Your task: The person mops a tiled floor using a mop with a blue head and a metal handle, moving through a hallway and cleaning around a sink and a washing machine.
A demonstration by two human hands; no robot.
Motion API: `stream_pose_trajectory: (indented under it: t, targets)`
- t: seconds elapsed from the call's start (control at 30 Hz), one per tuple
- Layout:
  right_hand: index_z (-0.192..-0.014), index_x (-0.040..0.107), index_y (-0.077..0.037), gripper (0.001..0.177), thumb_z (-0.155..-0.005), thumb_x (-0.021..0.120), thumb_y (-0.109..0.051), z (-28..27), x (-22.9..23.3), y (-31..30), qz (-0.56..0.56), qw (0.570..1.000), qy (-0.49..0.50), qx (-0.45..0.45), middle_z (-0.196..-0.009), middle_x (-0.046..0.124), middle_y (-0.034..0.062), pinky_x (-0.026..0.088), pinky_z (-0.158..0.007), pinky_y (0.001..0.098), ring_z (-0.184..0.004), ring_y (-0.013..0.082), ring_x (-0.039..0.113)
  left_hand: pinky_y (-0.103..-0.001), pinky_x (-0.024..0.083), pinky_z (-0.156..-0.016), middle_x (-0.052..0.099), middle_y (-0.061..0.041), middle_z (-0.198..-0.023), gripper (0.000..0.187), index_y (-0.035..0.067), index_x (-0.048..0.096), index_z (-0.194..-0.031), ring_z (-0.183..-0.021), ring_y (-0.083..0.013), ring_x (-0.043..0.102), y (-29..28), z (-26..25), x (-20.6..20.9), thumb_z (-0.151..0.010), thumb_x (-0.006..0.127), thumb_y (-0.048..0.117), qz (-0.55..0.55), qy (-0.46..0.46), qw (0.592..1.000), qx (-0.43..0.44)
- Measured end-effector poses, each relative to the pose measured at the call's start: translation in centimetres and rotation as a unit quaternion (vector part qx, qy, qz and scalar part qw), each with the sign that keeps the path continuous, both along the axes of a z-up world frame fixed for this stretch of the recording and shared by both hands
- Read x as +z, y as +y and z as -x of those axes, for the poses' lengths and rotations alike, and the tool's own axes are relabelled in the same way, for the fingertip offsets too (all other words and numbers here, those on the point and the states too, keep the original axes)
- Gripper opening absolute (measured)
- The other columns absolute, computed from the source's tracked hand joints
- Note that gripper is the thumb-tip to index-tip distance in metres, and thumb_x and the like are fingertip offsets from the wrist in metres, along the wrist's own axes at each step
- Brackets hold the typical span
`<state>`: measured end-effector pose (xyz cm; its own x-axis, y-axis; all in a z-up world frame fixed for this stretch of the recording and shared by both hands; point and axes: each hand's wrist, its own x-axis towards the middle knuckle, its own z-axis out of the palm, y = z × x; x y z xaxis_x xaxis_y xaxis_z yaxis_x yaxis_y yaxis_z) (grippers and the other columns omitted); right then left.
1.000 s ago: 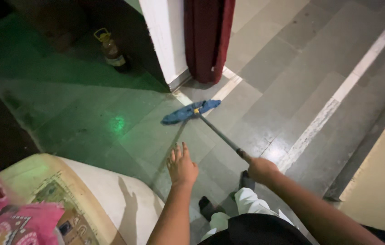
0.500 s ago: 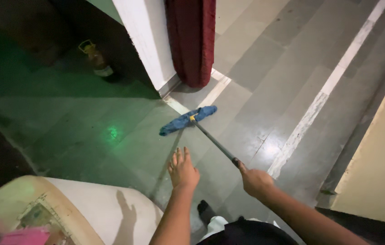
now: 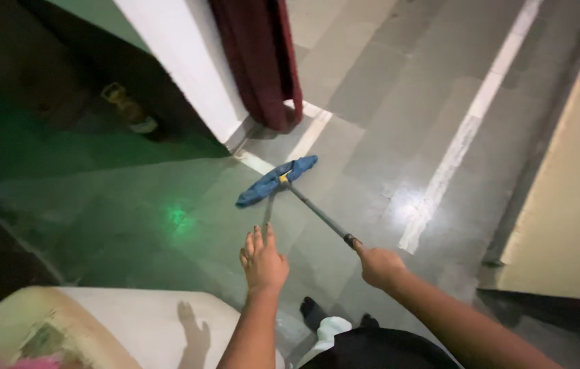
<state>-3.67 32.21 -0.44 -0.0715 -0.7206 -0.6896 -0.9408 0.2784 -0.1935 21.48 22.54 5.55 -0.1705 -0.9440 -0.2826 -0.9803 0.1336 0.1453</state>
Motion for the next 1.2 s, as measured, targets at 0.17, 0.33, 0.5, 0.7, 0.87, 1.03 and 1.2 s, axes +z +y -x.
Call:
stream_pose_trajectory:
  t: [0.17, 0.33, 0.5, 0.7, 0.87, 1.03, 1.2]
  targets:
    - [-0.165, 0.013, -0.035, 0.084, -0.093, 0.046, -0.005, 3.1, 1.8, 7.0, -0.04, 0.998, 0.009, -0.055, -0.107, 0.071, 0.0151, 0.058, -0.083, 0.0458, -0.096, 0.0312, 0.072, -0.054, 0.018, -0.123, 0.026, -0.009, -0.165, 0.075, 0.023, 0.036, -0.156, -0.153, -0.0299, 0.021, 1.8, 4.1, 0.2, -0.087, 0.065, 0.019, -0.01, 0.028, 0.999, -0.036]
    - [-0.164, 0.012, -0.042, 0.077, -0.1, 0.042, -0.011, 4.0, 1.4, 13.6, -0.08, 0.991, 0.006, -0.11, -0.107, 0.071, 0.0142, 0.06, -0.081, 0.044, -0.094, 0.0284, 0.074, -0.049, 0.016, -0.125, 0.031, -0.015, -0.163, 0.079, 0.014, 0.036, -0.157, -0.153, -0.0304, 0.022, 2.8, 6.2, -0.2, -0.083, 0.065, 0.013, 0.075, 0.068, 0.985, -0.139]
    - [-0.165, 0.014, -0.035, 0.076, -0.099, 0.045, -0.012, 3.5, -0.3, 15.7, -0.038, 0.996, 0.004, -0.083, -0.104, 0.074, 0.0144, 0.057, -0.082, 0.0486, -0.094, 0.032, 0.073, -0.047, 0.016, -0.125, 0.031, -0.017, -0.164, 0.078, 0.008, 0.037, -0.155, -0.153, -0.0316, 0.024, 2.6, 6.1, 0.4, -0.084, 0.065, 0.019, 0.136, 0.102, 0.972, -0.164]
    - [-0.164, 0.016, -0.033, 0.081, -0.094, 0.046, -0.005, 1.5, 0.7, 11.5, -0.025, 0.994, -0.021, -0.102, -0.108, 0.072, 0.0169, 0.057, -0.085, 0.0497, -0.1, 0.035, 0.071, -0.048, 0.015, -0.124, 0.03, -0.017, -0.164, 0.073, 0.004, 0.037, -0.155, -0.152, -0.0318, 0.024, 0.7, 4.6, 1.5, -0.093, 0.058, 0.038, 0.171, 0.089, 0.966, -0.173]
    - [-0.164, 0.018, -0.029, 0.08, -0.094, 0.045, -0.003, -0.2, -1.3, 7.3, -0.022, 0.992, -0.033, -0.118, -0.112, 0.07, 0.0181, 0.057, -0.088, 0.0505, -0.105, 0.0369, 0.07, -0.048, 0.016, -0.125, 0.031, -0.016, -0.164, 0.071, 0.005, 0.037, -0.155, -0.153, -0.0318, 0.025, -1.9, 3.7, 2.7, -0.097, 0.053, 0.043, 0.203, 0.093, 0.957, -0.185]
    - [-0.151, 0.04, -0.035, 0.045, -0.108, 0.04, -0.024, -0.8, -4.2, 4.4, 0.083, 0.98, -0.016, -0.178, -0.122, 0.06, 0.0196, 0.057, -0.083, 0.0509, -0.105, 0.0412, 0.067, -0.047, 0.016, -0.125, 0.033, -0.016, -0.164, 0.069, 0.006, 0.037, -0.156, -0.153, -0.0316, 0.027, -4.5, 2.2, 4.4, -0.1, 0.051, 0.044, 0.213, 0.105, 0.946, -0.219]
    - [-0.154, 0.038, -0.038, 0.062, -0.097, 0.054, -0.021, 0.5, -0.9, 8.0, 0.045, 0.987, -0.012, -0.152, -0.113, 0.065, 0.018, 0.057, -0.086, 0.0479, -0.102, 0.0365, 0.069, -0.047, 0.016, -0.125, 0.032, -0.017, -0.164, 0.07, 0.005, 0.036, -0.157, -0.153, -0.0319, 0.026, -6.3, 1.5, 4.7, -0.1, 0.05, 0.043, 0.215, 0.117, 0.938, -0.245]
